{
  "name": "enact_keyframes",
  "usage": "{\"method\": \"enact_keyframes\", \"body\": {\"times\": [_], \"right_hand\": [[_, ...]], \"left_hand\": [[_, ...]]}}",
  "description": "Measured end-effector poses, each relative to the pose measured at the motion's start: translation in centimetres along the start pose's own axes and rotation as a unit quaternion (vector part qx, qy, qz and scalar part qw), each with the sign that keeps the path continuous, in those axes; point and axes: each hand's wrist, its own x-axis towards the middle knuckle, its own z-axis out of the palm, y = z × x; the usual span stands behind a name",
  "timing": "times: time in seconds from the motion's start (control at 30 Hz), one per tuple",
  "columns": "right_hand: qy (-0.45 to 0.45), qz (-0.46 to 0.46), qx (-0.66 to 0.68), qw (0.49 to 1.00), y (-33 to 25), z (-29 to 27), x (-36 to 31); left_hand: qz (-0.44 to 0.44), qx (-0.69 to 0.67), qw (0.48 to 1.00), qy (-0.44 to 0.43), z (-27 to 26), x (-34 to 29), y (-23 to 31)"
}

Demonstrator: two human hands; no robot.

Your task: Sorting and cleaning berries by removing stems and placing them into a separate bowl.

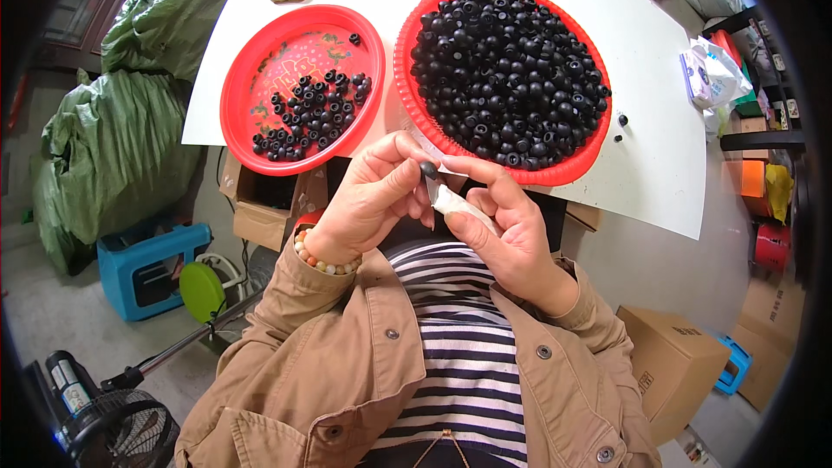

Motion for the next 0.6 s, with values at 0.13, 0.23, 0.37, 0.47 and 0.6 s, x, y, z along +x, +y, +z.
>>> {"method": "enact_keyframes", "body": {"times": [0.13, 0.23, 0.37, 0.47, 0.6], "right_hand": [[0.01, 0.011, -0.021, 1.0, -0.06, -0.1, -0.09], [0.02, -0.009, -0.024, 0.999, 0.45, -0.09, -0.08], [0.016, -0.007, -0.033, 0.999, 0.32, -0.16, -0.12], [0.021, -0.011, -0.024, 0.999, 0.37, -0.16, -0.07], [0.033, -0.028, 0.022, 0.999, 0.62, 0.12, 0.16]], "left_hand": [[0.004, -0.003, 1.0, 0.005, 0.09, 0.04, -0.01], [0.002, -0.004, 1.0, 0.015, 0.27, -0.02, 0.03], [-0.001, 0.008, 1.0, 0.015, 0.37, -0.09, 0.2], [0.011, 0.005, 1.0, 0.012, 0.35, -0.04, 0.03], [0.005, 0.012, 1.0, 0.015, 0.4, -0.07, -0.09]]}}
